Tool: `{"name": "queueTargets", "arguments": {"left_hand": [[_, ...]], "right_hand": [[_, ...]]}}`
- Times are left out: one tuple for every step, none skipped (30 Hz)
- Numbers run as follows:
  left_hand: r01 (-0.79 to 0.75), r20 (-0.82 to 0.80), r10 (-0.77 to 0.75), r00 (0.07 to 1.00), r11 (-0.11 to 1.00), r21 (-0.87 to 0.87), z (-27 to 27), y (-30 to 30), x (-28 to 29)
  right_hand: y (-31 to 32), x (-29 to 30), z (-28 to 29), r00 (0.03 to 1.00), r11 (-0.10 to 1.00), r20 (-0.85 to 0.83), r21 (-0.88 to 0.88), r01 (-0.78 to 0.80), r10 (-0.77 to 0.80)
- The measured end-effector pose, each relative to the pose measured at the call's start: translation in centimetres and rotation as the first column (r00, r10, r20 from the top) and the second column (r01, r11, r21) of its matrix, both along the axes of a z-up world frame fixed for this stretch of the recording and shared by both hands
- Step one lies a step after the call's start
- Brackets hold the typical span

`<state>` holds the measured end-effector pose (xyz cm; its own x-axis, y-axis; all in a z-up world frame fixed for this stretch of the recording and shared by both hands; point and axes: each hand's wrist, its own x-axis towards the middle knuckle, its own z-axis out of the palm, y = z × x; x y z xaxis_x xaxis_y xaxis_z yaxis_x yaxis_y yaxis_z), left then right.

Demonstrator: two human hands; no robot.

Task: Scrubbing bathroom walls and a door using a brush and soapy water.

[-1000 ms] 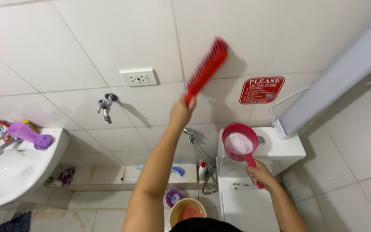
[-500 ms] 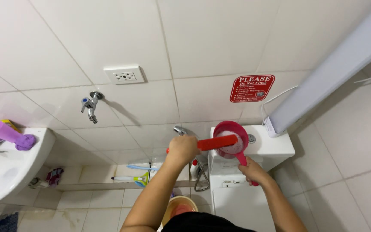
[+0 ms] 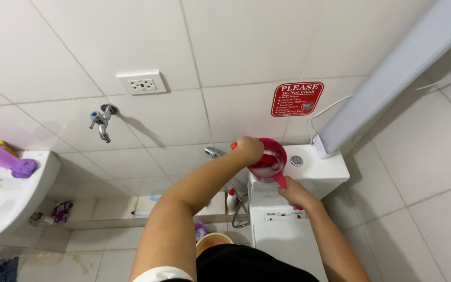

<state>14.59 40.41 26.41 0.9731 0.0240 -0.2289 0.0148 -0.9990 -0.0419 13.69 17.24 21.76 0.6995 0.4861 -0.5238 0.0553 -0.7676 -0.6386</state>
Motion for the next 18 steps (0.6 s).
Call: {"name": "queueTargets", "arguments": {"left_hand": [[-0.014, 0.043, 0.014, 0.999, 1.0, -0.013, 0.4, 0.7, 0.3], [-0.026, 0.087, 0.029, 0.996, 0.999, -0.027, 0.8, 1.3, 0.7], [-0.02, 0.082, 0.022, 0.996, 1.0, -0.017, 0.7, 1.2, 0.6], [-0.001, 0.051, 0.0, 0.999, 1.0, 0.008, 0.5, 1.1, 0.5], [0.016, 0.017, -0.016, 1.0, 1.0, 0.022, 0.0, 0.6, 0.1], [0.018, 0.009, -0.018, 1.0, 1.0, 0.02, 1.7, 0.7, -1.0], [0.021, 0.022, -0.022, 1.0, 1.0, 0.008, 3.7, 0.9, -1.8], [0.025, 0.036, -0.025, 0.999, 1.0, -0.005, 5.7, 1.1, -2.6], [0.026, 0.038, -0.026, 0.999, 1.0, -0.002, 6.6, 2.0, -3.3], [-0.094, 0.116, 0.107, 0.987, 0.989, -0.115, 7.5, 2.9, -4.1], [-0.207, 0.172, 0.252, 0.952, 0.948, -0.24, 8.1, 3.8, -5.2], [-0.213, 0.17, 0.258, 0.951, 0.946, -0.242, 8.1, 5.0, -7.0], [-0.236, 0.293, 0.344, 0.892, 0.907, -0.349, 8.4, 6.5, -8.5], [-0.237, 0.398, 0.433, 0.809, 0.859, -0.454, 8.6, 7.9, -10.0], [-0.239, 0.401, 0.435, 0.806, 0.859, -0.452, 8.6, 8.8, -10.6], [-0.243, 0.438, 0.534, 0.723, 0.791, -0.562, 8.6, 9.7, -11.1], [-0.236, 0.449, 0.634, 0.63, 0.707, -0.667, 8.3, 10.5, -12.1], [-0.243, 0.447, 0.641, 0.624, 0.703, -0.669, 8.2, 11.0, -12.3]], "right_hand": [[0.1, 0.2, 0.4, 1.0, 0.999, 0.02, -0.041, 0.001, -0.001], [0.2, 0.4, 0.9, 0.999, 0.997, 0.04, -0.081, 0.004, -0.001], [0.1, 0.7, 0.3, 0.999, 0.997, 0.035, -0.071, 0.01, -0.007], [0.0, 1.1, -0.3, 1.0, 1.0, 0.016, -0.022, 0.001, -0.001], [-0.5, 1.2, -1.0, 1.0, 1.0, -0.006, 0.016, -0.01, 0.01], [-0.7, 1.1, -1.4, 1.0, 1.0, -0.014, 0.015, -0.007, 0.007], [-0.8, 1.5, -1.6, 0.999, 1.0, -0.04, 0.021, 0.017, -0.016], [-0.9, 1.9, -1.8, 0.997, 0.999, -0.067, 0.027, 0.042, -0.04], [-1.1, 2.0, -1.9, 0.997, 0.999, -0.065, 0.03, 0.042, -0.04], [-1.3, 2.1, -2.0, 0.994, 0.997, -0.089, 0.047, 0.067, -0.063], [-1.5, 2.1, -2.3, 0.99, 0.995, -0.117, 0.058, 0.086, -0.078], [-1.7, 1.8, -2.5, 0.99, 0.995, -0.118, 0.055, 0.08, -0.073], [-1.6, 1.7, -2.6, 0.989, 0.993, -0.12, 0.078, 0.091, -0.081], [-1.5, 1.7, -2.7, 0.988, 0.99, -0.122, 0.101, 0.102, -0.089], [-1.4, 1.7, -2.7, 0.989, 0.99, -0.12, 0.104, 0.097, -0.085], [-1.3, 1.8, -2.8, 0.988, 0.988, -0.117, 0.107, 0.11, -0.097], [-1.3, 1.6, -3.0, 0.988, 0.988, -0.117, 0.104, 0.117, -0.105], [-1.3, 1.3, -3.3, 0.988, 0.989, -0.118, 0.102, 0.108, -0.096]]}}
